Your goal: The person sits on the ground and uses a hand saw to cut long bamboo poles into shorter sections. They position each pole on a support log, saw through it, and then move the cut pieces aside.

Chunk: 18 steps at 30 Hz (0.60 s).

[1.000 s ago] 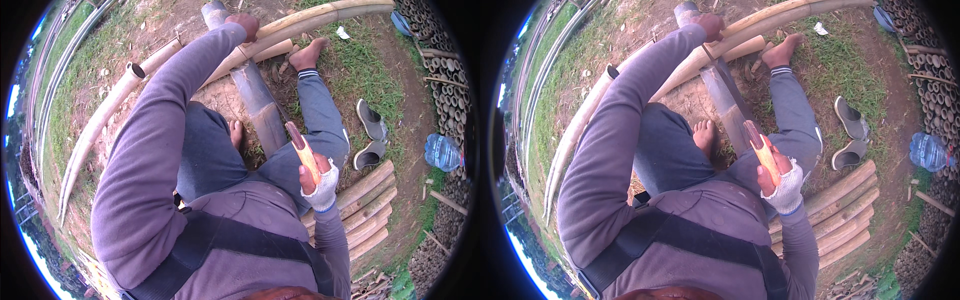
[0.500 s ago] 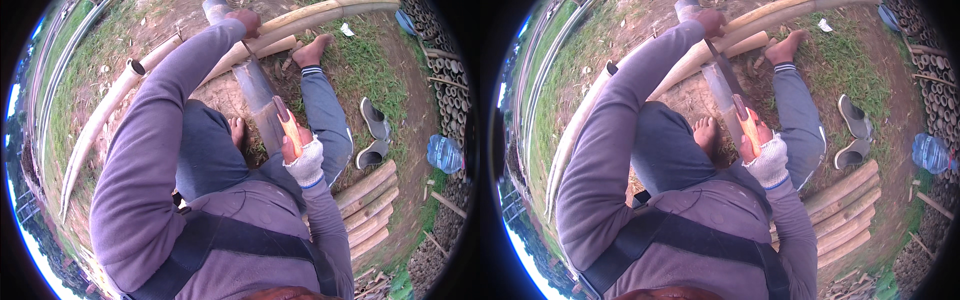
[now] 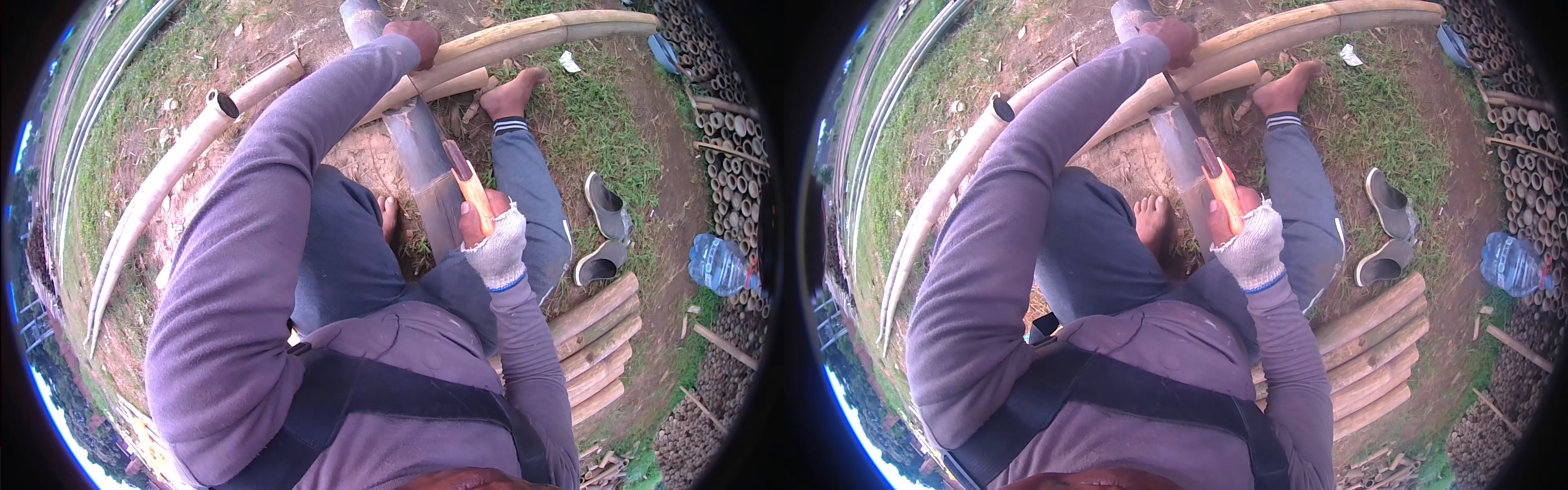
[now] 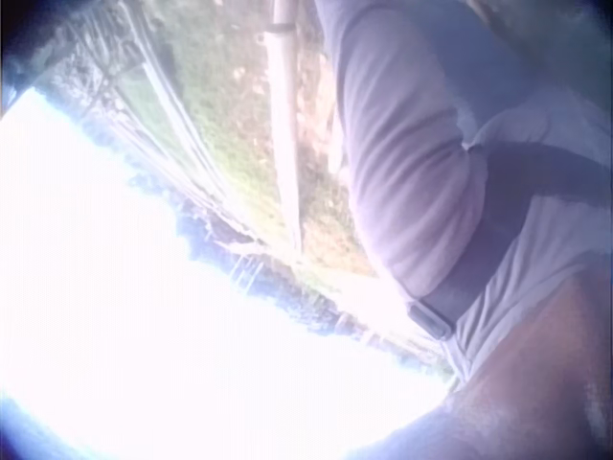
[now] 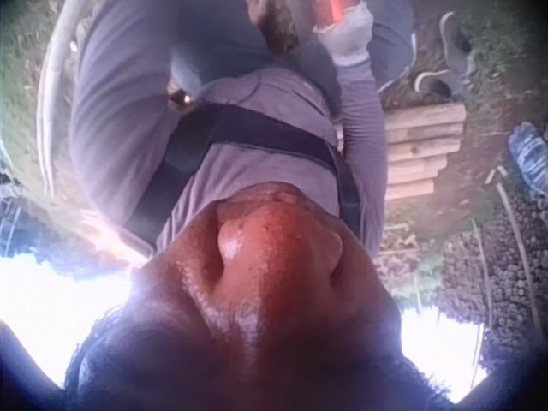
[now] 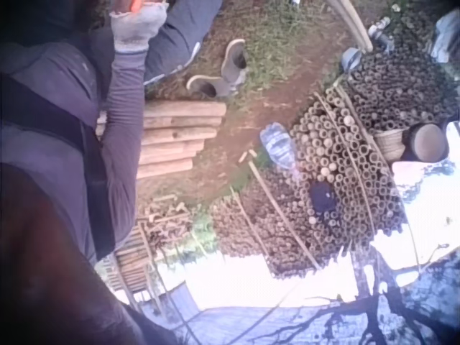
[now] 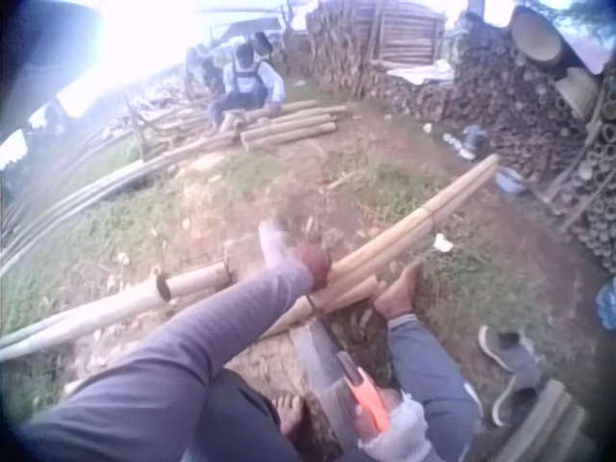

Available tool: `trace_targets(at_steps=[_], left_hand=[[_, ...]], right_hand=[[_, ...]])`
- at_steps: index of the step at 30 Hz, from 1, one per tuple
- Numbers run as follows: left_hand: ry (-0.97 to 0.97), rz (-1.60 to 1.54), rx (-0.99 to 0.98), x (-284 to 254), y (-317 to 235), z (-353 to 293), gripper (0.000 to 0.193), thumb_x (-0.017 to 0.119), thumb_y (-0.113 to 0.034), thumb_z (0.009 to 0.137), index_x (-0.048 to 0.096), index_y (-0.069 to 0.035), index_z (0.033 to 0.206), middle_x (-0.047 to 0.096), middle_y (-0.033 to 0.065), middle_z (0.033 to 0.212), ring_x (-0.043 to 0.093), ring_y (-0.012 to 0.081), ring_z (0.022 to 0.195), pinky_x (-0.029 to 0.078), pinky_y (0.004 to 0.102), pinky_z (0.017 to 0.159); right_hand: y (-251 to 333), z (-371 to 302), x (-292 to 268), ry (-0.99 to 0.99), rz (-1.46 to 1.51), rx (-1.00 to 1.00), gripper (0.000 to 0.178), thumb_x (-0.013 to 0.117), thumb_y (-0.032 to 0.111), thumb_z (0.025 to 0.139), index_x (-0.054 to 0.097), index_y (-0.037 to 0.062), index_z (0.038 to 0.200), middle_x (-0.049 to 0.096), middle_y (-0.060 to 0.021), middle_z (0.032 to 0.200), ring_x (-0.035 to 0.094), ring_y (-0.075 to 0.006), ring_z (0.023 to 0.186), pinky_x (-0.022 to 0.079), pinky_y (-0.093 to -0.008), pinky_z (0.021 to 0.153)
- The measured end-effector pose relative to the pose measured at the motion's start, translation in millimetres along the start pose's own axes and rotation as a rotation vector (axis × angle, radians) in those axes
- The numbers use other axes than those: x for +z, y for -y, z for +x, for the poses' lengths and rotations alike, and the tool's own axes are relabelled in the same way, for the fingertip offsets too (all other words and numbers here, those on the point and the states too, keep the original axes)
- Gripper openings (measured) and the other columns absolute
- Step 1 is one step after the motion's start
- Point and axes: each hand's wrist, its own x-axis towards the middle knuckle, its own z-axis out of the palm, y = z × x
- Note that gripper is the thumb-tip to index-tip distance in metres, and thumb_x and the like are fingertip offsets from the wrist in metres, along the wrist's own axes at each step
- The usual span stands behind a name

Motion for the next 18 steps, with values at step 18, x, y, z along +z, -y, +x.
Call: trace_targets(at_steps=[18], left_hand=[[-0.013,-0.133,0.123,5.0,-34.3,39.1,0.032,0.069,-0.024,0.103,0.079,-0.017,0.133,0.076,0.0037,0.139,0.072,0.0259,0.129,0.061,0.0476,0.094]], right_hand=[[-33.6,-42.3,-18.9,-0.009,0.079,0.102,0.027,0.069,0.021,0.103,0.068,-0.0045,0.111,0.068,-0.0160,0.088,0.064,-0.0258,0.077,0.050,-0.0399,0.071]])
